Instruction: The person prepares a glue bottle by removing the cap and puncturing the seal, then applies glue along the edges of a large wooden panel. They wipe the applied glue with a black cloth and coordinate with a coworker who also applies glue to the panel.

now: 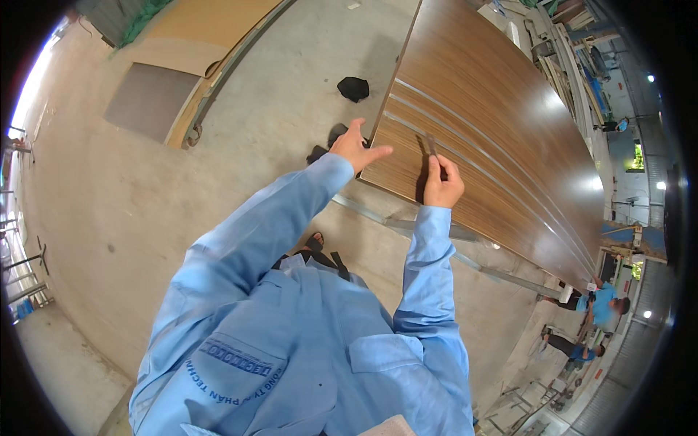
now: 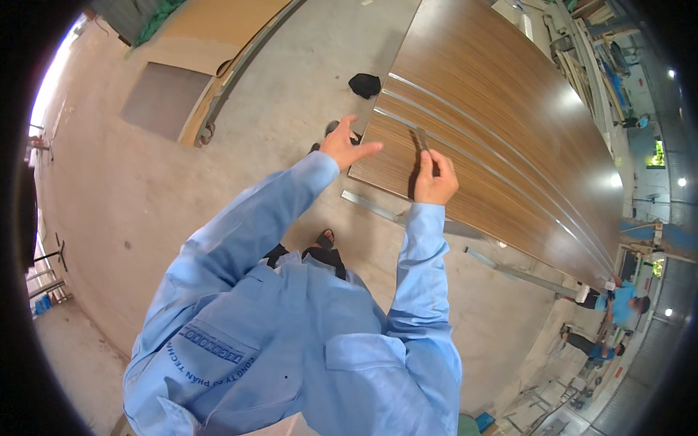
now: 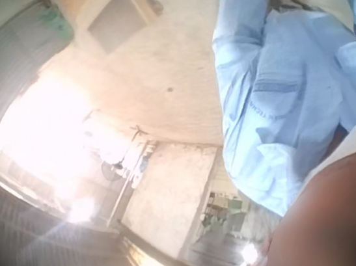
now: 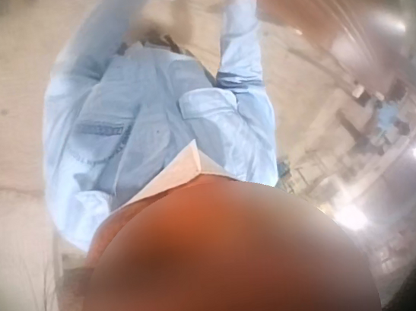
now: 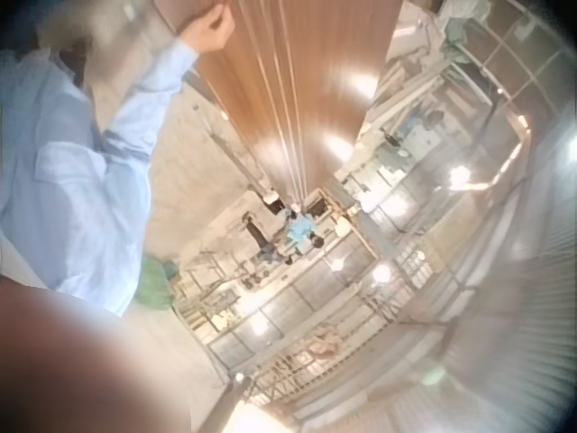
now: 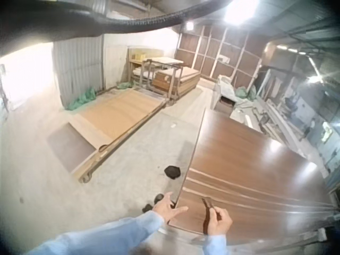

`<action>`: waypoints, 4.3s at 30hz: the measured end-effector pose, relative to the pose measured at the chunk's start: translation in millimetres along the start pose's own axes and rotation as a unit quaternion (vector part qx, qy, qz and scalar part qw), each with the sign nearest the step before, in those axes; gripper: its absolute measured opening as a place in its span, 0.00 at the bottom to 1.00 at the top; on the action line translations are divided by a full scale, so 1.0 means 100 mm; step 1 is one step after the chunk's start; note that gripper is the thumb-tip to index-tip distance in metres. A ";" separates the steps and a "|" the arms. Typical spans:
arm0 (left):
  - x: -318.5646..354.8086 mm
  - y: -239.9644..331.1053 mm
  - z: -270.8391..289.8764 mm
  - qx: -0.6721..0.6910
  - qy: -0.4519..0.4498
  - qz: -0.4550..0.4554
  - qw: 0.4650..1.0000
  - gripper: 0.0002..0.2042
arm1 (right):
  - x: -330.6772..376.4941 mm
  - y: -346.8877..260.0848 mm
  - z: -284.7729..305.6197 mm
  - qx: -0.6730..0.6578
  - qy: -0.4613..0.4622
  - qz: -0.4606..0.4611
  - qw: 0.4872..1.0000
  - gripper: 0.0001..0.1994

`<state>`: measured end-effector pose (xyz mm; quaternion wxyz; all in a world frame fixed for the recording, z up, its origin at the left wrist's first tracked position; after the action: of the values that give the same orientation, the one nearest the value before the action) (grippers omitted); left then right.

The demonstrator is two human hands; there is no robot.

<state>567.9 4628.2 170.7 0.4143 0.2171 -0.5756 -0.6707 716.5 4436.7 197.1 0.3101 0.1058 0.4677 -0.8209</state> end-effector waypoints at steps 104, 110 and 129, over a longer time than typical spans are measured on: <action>5.42 1.08 -9.22 0.016 -0.744 0.092 0.662 0.10 | 2.27 4.72 8.07 0.184 0.211 -0.337 0.899 0.11; 6.65 1.18 -10.51 -0.127 -0.782 0.222 0.569 0.16 | 2.98 5.52 9.22 0.260 0.261 -0.422 0.828 0.10; 8.70 1.87 -13.94 0.012 -0.746 0.459 0.482 0.14 | 2.96 7.94 12.69 0.208 0.275 -0.352 0.870 0.13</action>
<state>1207.2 3102.6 171.5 0.0757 -0.6553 -0.6941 -0.2882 1114.6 2964.2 187.7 -0.1698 0.2172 0.3588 -0.8918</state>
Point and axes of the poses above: each hand's wrist, its own x-axis away from the middle knuckle, its own z-axis out of the back of the hand, y = z × x, the point moved 3 cm from there along -x, towards the middle knuckle, and after that the axes turned 7 degrees about x, right-handed, at the moved point
